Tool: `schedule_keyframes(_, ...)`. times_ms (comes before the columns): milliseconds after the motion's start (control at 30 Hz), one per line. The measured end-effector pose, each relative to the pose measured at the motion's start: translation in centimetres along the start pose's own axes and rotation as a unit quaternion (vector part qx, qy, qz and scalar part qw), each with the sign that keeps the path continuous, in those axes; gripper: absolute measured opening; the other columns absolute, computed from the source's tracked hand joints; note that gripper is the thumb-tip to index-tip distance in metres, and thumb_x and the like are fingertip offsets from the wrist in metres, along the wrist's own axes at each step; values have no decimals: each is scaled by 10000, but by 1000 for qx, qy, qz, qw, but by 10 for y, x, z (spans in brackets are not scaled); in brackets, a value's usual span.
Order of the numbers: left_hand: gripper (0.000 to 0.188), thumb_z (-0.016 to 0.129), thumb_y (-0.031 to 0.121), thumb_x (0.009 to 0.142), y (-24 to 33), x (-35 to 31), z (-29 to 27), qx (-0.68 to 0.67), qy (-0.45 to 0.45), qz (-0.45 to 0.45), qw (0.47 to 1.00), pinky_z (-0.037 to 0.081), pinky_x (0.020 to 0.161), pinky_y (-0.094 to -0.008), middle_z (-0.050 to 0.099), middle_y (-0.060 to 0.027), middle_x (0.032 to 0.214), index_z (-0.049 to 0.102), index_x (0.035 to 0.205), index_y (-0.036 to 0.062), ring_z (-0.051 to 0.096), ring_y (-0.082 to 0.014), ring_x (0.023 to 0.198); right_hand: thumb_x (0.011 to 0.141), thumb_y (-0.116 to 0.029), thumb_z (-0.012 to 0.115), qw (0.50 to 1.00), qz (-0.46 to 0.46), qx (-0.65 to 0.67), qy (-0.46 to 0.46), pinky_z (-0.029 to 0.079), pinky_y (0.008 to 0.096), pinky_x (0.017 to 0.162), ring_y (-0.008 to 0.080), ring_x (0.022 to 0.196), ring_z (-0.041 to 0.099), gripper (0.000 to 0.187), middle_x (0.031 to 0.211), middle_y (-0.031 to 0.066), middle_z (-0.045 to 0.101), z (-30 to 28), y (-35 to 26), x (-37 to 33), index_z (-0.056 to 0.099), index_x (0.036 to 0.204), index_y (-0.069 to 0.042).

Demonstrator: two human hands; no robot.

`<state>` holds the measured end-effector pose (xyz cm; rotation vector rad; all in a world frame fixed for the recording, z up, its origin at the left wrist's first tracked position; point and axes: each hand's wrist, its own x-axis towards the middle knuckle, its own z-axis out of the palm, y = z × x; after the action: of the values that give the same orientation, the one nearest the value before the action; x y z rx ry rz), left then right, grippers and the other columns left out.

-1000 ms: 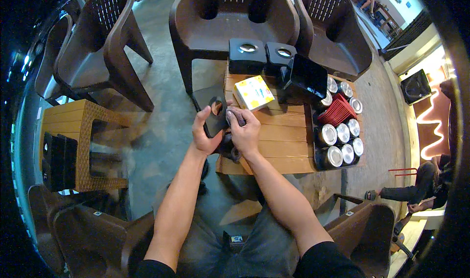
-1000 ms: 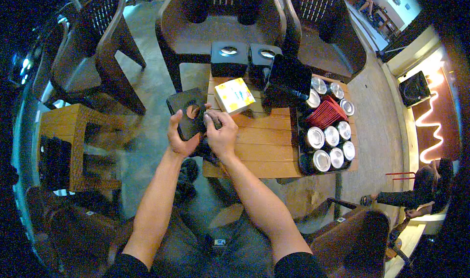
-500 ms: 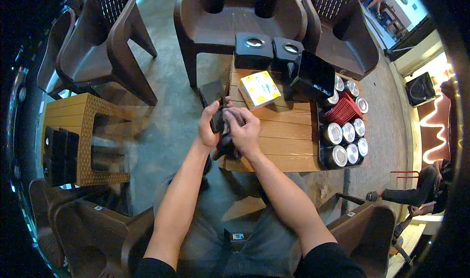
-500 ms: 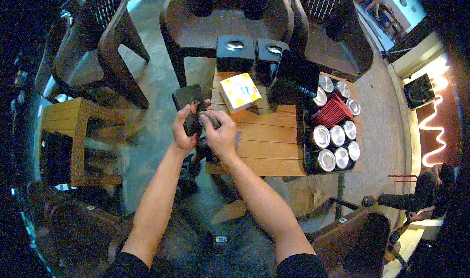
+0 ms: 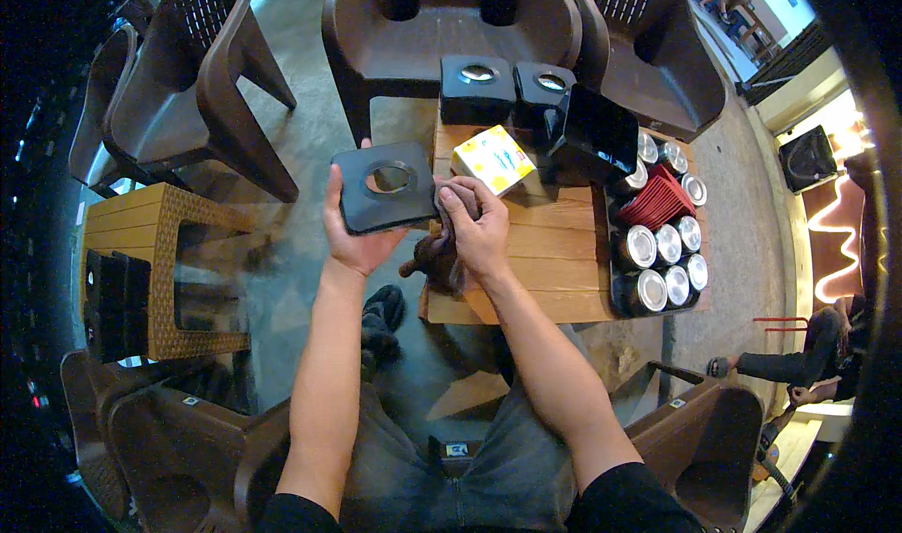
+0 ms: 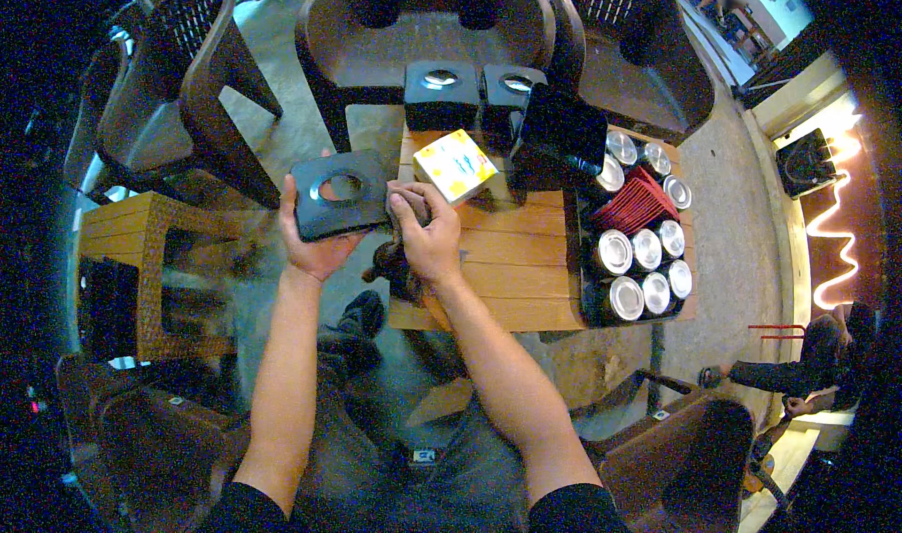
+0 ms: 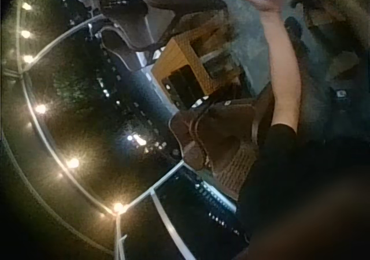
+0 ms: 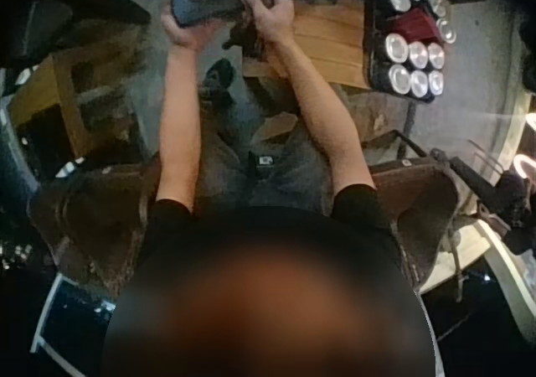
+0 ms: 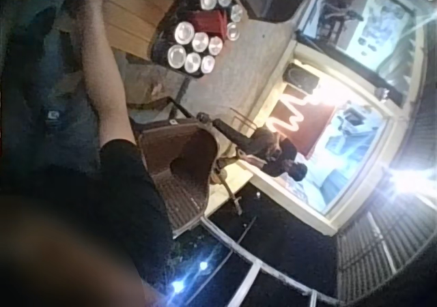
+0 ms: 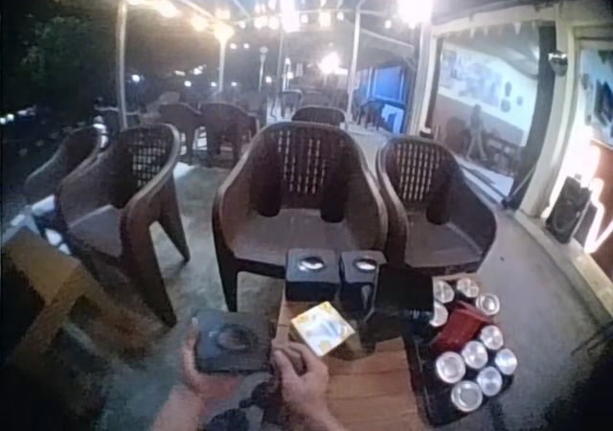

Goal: The person assembles black tissue dispensers by inserting tissue packs into the containers and closing the lids. They wipe the dispensers with a cloth, open and close the lids, and place the finished units on a nearby table.

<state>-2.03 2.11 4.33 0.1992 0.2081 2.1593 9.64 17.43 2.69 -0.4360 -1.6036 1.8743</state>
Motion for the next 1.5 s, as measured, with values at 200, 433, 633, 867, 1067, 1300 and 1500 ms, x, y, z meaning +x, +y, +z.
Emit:
schedule_keyframes(200, 813, 506, 700, 1074, 16, 3, -5, 47, 87, 35, 994, 360, 1260, -617, 437, -153, 1721, 382, 1717, 217, 460, -407, 1532, 1011, -164, 817, 975, 184, 68, -103, 613, 302, 856, 143, 917, 745, 251, 1063, 60, 801, -8, -2, 2, 739, 1197, -14)
schedule_keyframes(433, 751, 534, 644, 1065, 17, 2, -3, 107, 79, 112, 985, 347, 1266, -668, 374, -213, 1751, 460, 1667, 201, 433, -486, 1542, 1037, -156, 793, 946, 231, 199, -106, 561, 263, 642, 123, 779, 696, 252, 1015, 56, 750, 7, -2, -12, 713, 1229, -14)
schedule_keyframes(633, 738, 585, 534, 986, 13, 2, 0, 102, 85, 16, 991, 392, 1224, -722, 499, -222, 1654, 443, 1656, 259, 487, -578, 1477, 1034, -130, 793, 974, 188, 120, -43, 562, 256, 629, 110, 764, 687, 263, 1096, 72, 773, 3, 4, -8, 740, 1263, -12)
schedule_keyframes(867, 687, 571, 419, 969, -35, 8, -6, 200, 114, 213, 949, 512, 1122, -700, 581, -202, 1516, 401, 1620, 283, 592, -530, 1373, 949, -70, 819, 991, -32, -123, -27, 576, 339, 940, 221, 1021, 746, 159, 1078, 128, 782, 23, -6, -26, 809, 1080, 20)
schedule_keyframes(1067, 679, 549, 430, 1008, -38, 9, -5, 227, 104, 213, 945, 522, 1101, -720, 578, -206, 1514, 356, 1639, 268, 602, -554, 1345, 936, -36, 811, 976, -128, -148, -94, 569, 330, 893, 216, 942, 737, 127, 1015, 127, 775, 27, -19, -41, 816, 1055, 11)
schedule_keyframes(1300, 657, 553, 381, 1003, -13, 5, 9, -1, 35, 52, 998, 481, 1194, -625, 593, -242, 1512, 427, 1592, 121, 601, -456, 1379, 970, -158, 820, 980, 62, -189, 15, 582, 338, 891, 189, 947, 752, 210, 1077, 121, 829, -13, 32, 1, 824, 1115, -4)
schedule_keyframes(1500, 392, 507, 93, 916, 10, 5, 2, 156, 130, 76, 976, 600, 1068, -551, 621, -309, 1457, 526, 1306, 63, 649, -416, 1304, 1056, -130, 721, 972, 213, 84, 58, 602, 363, 924, 202, 974, 756, 234, 1116, 113, 803, -16, 38, 10, 743, 1225, 30)
